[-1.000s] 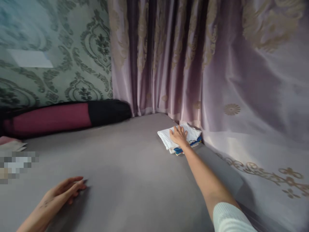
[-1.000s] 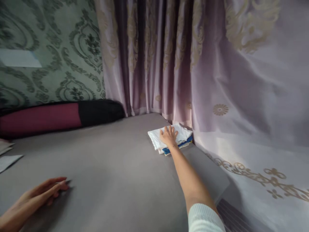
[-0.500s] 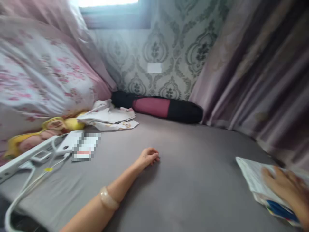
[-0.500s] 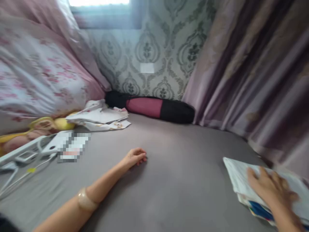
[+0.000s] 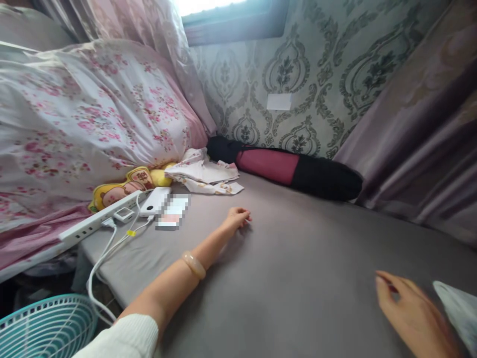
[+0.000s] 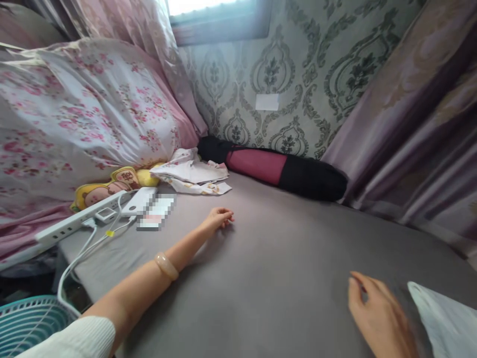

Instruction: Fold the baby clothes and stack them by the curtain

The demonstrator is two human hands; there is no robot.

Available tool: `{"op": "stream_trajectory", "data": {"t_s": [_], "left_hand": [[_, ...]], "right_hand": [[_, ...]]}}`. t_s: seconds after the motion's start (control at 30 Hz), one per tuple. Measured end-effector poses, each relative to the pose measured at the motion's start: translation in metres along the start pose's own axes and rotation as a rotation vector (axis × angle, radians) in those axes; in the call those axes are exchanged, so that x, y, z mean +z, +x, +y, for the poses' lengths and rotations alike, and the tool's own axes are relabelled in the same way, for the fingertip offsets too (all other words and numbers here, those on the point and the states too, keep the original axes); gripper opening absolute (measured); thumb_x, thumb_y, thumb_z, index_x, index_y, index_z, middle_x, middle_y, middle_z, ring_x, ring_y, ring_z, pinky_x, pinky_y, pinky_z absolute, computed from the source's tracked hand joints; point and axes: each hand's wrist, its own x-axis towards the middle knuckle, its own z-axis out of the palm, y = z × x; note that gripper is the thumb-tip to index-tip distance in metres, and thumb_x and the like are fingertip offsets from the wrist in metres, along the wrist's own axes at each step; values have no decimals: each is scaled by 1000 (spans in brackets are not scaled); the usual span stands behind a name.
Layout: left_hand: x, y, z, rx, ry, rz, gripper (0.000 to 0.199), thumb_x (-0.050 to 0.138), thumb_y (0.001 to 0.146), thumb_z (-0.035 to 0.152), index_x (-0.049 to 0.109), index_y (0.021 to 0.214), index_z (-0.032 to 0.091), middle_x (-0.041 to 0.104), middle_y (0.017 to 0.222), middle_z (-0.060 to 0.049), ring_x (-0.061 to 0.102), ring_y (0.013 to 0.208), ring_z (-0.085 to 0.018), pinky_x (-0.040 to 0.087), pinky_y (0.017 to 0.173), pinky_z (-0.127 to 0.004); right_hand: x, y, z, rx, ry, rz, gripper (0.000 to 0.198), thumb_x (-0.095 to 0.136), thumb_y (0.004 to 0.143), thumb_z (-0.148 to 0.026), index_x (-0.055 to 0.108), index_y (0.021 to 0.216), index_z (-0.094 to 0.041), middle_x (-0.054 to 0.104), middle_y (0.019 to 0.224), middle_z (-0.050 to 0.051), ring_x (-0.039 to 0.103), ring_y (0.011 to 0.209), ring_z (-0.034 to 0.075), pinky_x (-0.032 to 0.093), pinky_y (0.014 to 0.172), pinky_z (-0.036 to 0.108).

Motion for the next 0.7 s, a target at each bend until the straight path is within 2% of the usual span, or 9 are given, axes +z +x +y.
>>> {"op": "stream_trajectory", "data": {"t_s": [0.13,0.27,0.4,0.53,0.7], "left_hand": [[-46,19,6,58,51,163,19,66,73,32,57,75,15,65,66,-4,51,50,-8,34,46,-18],[-91,31,10,119,116,317,23,63,71,37,59,78,15,67,70,-6,55,56,-11,38,49,-20],[-134,45,15,161,215,468,24,60,69,36,61,80,15,68,70,-5,58,60,-15,43,55,-25],[-176,59,25,194,360,633,19,58,68,28,63,80,15,69,76,-7,63,81,-22,47,75,-31],[-217,72,45,224,533,757,29,56,70,16,63,98,10,66,102,-14,54,107,-28,36,99,-40]], "right_hand": [[23,-10,-64,-47,135,-77,34,41,85,-44,65,94,-23,69,95,10,68,83,26,54,75,41],[32,-24,-96,-114,196,-137,34,39,90,-43,65,97,-22,69,97,9,67,88,24,53,79,39],[40,-33,-103,-154,172,-166,34,38,93,-42,63,103,-21,68,101,8,65,94,25,52,83,40],[47,-38,-100,-179,127,-143,35,38,94,-42,62,106,-20,66,103,9,63,95,26,50,84,42],[51,-43,-100,-190,77,-115,36,37,95,-42,61,110,-20,64,106,10,60,96,27,49,83,43]]}}
